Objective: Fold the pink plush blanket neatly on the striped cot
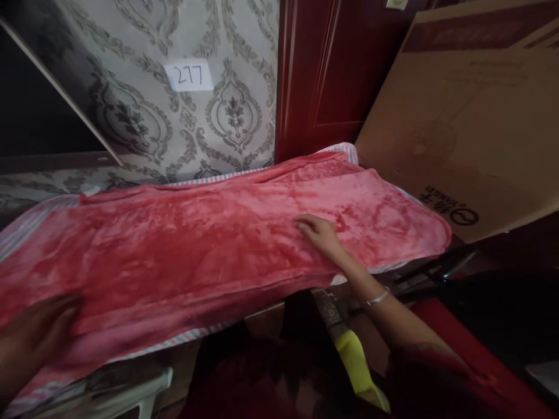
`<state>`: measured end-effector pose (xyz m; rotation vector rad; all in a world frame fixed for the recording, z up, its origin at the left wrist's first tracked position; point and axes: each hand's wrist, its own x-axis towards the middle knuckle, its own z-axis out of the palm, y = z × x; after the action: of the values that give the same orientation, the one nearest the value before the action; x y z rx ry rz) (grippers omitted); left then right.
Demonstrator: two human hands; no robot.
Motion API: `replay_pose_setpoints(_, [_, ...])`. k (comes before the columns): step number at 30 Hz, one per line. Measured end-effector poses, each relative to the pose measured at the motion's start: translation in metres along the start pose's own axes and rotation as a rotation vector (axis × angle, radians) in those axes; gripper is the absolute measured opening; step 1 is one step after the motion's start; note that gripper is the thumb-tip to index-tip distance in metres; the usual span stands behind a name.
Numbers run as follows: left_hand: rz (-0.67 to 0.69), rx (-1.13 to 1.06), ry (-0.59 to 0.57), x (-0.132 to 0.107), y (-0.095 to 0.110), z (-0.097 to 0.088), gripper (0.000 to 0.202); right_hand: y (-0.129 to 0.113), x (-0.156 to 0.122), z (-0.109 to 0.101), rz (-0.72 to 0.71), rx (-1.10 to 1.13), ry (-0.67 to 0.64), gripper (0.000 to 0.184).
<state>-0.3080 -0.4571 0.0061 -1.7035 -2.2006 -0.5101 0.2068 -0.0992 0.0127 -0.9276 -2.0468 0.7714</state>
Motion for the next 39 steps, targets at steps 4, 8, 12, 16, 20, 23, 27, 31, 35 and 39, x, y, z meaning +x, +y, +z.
replay_pose_setpoints(4, [0.290,-0.106,0.062,0.005,0.118,0.022,0.033,0.017,-0.058,-0.029,0.090,-0.036,0.165,0.029])
replay_pose_setpoints(8, [0.499,-0.164,-0.013,0.031,0.223,0.055,0.037,0.012,-0.100,-0.025,0.144,0.063,0.253,0.031])
replay_pose_setpoints(12, [0.550,-0.132,-0.117,0.042,0.267,0.076,0.039,0.019,-0.129,-0.027,0.348,0.298,0.299,0.031])
replay_pose_setpoints(16, [0.526,-0.120,-0.090,0.047,0.268,0.086,0.036,0.033,-0.152,-0.025,0.648,0.596,0.259,0.042])
replay_pose_setpoints(20, [0.515,-0.171,-0.043,0.052,0.263,0.092,0.036,0.038,-0.154,-0.017,0.738,0.894,0.333,0.049])
replay_pose_setpoints(23, [0.533,-0.168,0.004,0.056,0.260,0.094,0.037,0.040,-0.144,-0.018,0.735,1.091,0.454,0.042])
replay_pose_setpoints(27, [0.507,-0.191,0.076,0.062,0.257,0.090,0.038,0.042,-0.129,-0.028,0.720,1.226,0.516,0.038])
replay_pose_setpoints(31, [0.486,-0.208,0.077,0.063,0.254,0.086,0.035,0.044,-0.124,-0.037,0.576,1.086,0.562,0.046])
replay_pose_setpoints(35, [0.578,-0.169,0.030,0.056,0.254,0.087,0.034,0.049,-0.129,-0.031,0.747,0.975,0.591,0.040])
replay_pose_setpoints(39, [0.574,-0.141,0.028,0.051,0.260,0.083,0.032,0.053,-0.133,-0.020,0.769,1.044,0.618,0.039])
